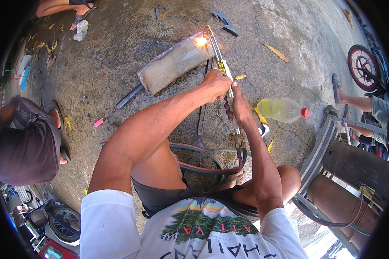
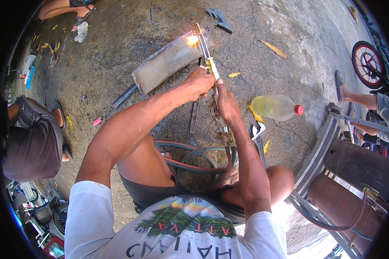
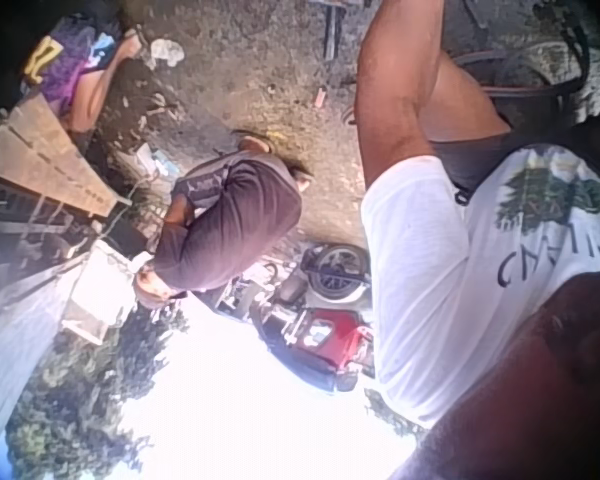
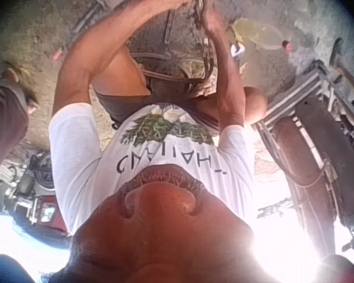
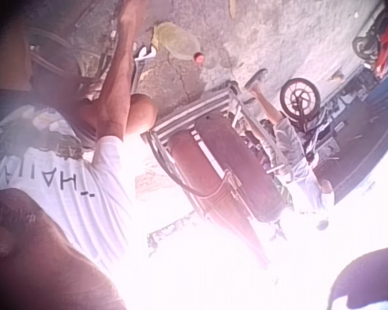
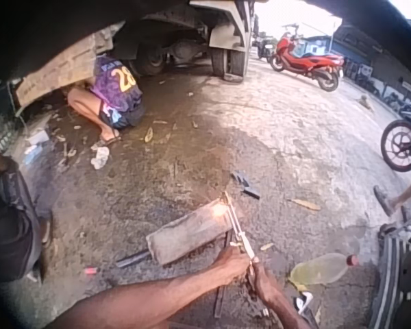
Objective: The person assembles a welding torch, ignites it with a lighter, and applies the flame to a metal bar on the ground. The person adjusts the torch and continues heating the metal while seated.
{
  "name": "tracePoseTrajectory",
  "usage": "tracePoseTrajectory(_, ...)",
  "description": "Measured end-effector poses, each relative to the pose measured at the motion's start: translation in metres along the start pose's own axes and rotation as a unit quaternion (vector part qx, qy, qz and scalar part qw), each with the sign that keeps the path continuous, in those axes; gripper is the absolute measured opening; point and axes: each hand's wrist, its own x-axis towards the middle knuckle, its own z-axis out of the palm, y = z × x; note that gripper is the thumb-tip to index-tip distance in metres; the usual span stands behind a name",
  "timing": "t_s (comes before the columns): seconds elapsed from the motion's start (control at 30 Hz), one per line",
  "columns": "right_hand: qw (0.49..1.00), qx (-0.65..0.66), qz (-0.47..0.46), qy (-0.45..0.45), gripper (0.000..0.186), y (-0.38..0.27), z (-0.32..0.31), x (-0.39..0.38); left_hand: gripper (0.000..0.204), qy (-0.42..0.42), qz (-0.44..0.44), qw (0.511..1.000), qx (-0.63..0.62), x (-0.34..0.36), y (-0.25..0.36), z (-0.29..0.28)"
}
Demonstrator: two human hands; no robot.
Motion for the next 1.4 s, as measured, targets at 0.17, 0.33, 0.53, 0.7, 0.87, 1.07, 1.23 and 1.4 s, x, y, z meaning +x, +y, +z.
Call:
tracePoseTrajectory(0.17,1.000,0.004,0.000,0.002,0.070,-0.0006,0.0002,-0.0009,0.018,0.002,-0.003,1.000,-0.002,0.0005,-0.0005,0.0012)
tracePoseTrajectory(0.33,1.000,0.002,-0.011,0.003,0.071,-0.0034,0.0008,-0.0045,0.021,-0.005,0.004,1.000,0.008,0.0006,-0.0009,0.0002)
tracePoseTrajectory(0.53,1.000,-0.002,-0.011,-0.005,0.071,-0.0010,-0.0014,-0.0022,0.023,-0.008,0.000,1.000,0.015,-0.0016,0.0015,-0.0009)
tracePoseTrajectory(0.7,1.000,-0.002,-0.012,-0.004,0.070,-0.0011,-0.0012,-0.0016,0.022,-0.008,0.015,1.000,-0.003,0.0046,-0.0037,0.0010)
tracePoseTrajectory(0.87,1.000,0.004,-0.004,0.004,0.069,-0.0019,-0.0012,-0.0025,0.020,-0.007,0.005,1.000,-0.005,0.0035,-0.0024,0.0020)
tracePoseTrajectory(1.07,1.000,-0.008,-0.018,0.003,0.073,0.0011,-0.0035,0.0002,0.019,0.002,0.015,1.000,-0.004,0.0019,-0.0020,0.0033)
tracePoseTrajectory(1.23,1.000,-0.004,-0.012,0.009,0.069,-0.0013,-0.0008,-0.0028,0.018,0.004,0.013,1.000,-0.008,0.0007,-0.0011,0.0024)
tracePoseTrajectory(1.4,1.000,-0.003,-0.008,0.008,0.069,-0.0024,-0.0010,-0.0044,0.018,0.002,0.019,1.000,0.000,-0.0009,-0.0004,0.0027)
